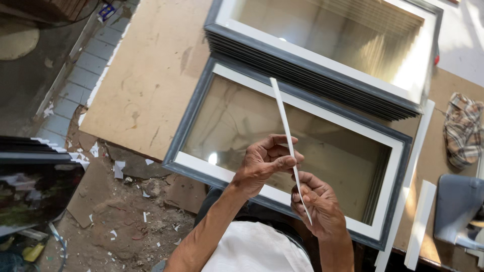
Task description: The person assembles window frames by applying white strips to the edges of glass panes, pressing them into place, and wiping the glass with a cloth. The person handles multiple frames sequentially on a workbench.
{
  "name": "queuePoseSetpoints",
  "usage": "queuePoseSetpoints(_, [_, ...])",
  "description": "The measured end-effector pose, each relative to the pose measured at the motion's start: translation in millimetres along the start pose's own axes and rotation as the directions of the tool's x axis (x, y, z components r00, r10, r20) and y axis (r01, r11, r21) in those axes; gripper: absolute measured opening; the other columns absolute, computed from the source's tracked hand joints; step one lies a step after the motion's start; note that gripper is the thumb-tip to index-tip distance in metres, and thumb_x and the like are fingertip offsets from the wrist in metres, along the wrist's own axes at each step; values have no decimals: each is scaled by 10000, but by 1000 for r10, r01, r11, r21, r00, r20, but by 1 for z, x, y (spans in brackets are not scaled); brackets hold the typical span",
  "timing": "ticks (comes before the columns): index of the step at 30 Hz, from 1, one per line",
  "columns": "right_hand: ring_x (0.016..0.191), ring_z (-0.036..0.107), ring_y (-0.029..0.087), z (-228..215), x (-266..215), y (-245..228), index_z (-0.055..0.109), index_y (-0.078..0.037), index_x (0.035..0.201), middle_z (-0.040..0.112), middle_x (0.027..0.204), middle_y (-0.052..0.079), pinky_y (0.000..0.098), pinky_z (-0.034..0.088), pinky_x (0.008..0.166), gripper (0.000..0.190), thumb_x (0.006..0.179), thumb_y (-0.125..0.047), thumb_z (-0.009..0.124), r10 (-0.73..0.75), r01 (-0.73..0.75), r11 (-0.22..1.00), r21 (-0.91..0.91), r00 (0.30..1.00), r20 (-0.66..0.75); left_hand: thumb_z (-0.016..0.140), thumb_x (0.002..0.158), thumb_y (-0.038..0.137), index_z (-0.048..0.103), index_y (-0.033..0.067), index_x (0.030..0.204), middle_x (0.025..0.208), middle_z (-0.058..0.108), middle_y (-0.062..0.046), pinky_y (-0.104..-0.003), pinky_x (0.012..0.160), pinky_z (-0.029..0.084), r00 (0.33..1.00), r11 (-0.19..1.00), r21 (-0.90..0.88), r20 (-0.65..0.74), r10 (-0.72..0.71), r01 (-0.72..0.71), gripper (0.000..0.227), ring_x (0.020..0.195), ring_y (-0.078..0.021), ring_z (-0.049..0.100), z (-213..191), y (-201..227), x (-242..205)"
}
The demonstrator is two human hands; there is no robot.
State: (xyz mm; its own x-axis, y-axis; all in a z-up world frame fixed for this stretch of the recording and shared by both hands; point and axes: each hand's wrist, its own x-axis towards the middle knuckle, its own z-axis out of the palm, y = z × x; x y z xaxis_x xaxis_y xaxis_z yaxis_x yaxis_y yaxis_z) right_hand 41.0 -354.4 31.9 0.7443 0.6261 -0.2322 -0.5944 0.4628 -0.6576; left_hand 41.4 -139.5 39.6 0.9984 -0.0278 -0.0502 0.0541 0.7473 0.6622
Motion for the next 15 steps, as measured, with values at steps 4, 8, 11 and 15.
queuePoseSetpoints(4, [891, 770, 246, 45, 26, 22, 613, 135, 1249, 742, 1058, 247, 334, 661, 780, 387, 1003, -160, 573, 2, -50, 927, -370, 991, -130, 790, 921, 139, 695, -44, 1157, 920, 757, -122, -245, 713, 614, 966, 948, 308, -210, 150, -80, 313, 804, -100, 703, -25, 26, -17])
queuePoseSetpoints(8, [934, 771, 233, 74, 61, 30, 613, 133, 1270, 754, 1076, 217, 339, 678, 787, 401, 986, -151, 603, -200, 46, 781, -622, 963, -179, 755, 926, 196, 754, 14, 1149, 890, 799, -85, -225, 618, 573, 941, 744, 666, -282, 186, 52, 288, 728, -75, 702, -58, 53, -30])
queuePoseSetpoints(11, [838, 745, 208, 79, 96, 32, 618, 121, 1287, 755, 1032, 187, 306, 644, 707, 388, 981, -113, 666, -260, 110, 721, -684, 958, -120, 753, 933, 191, 761, 27, 1153, 949, 807, -84, -250, 651, 582, 962, 602, 799, -179, 208, 18, 275, 748, -93, 727, -76, 63, -43])
queuePoseSetpoints(15, [762, 749, 189, 90, 155, 44, 688, 132, 1180, 763, 933, 159, 306, 659, 641, 290, 963, -58, 714, -289, 118, 643, -756, 952, -98, 742, 920, 227, 726, 66, 1233, 1018, 804, -85, -267, 670, 616, 957, 574, 819, -178, 227, 16, 352, 779, -131, 756, -100, 79, -53])
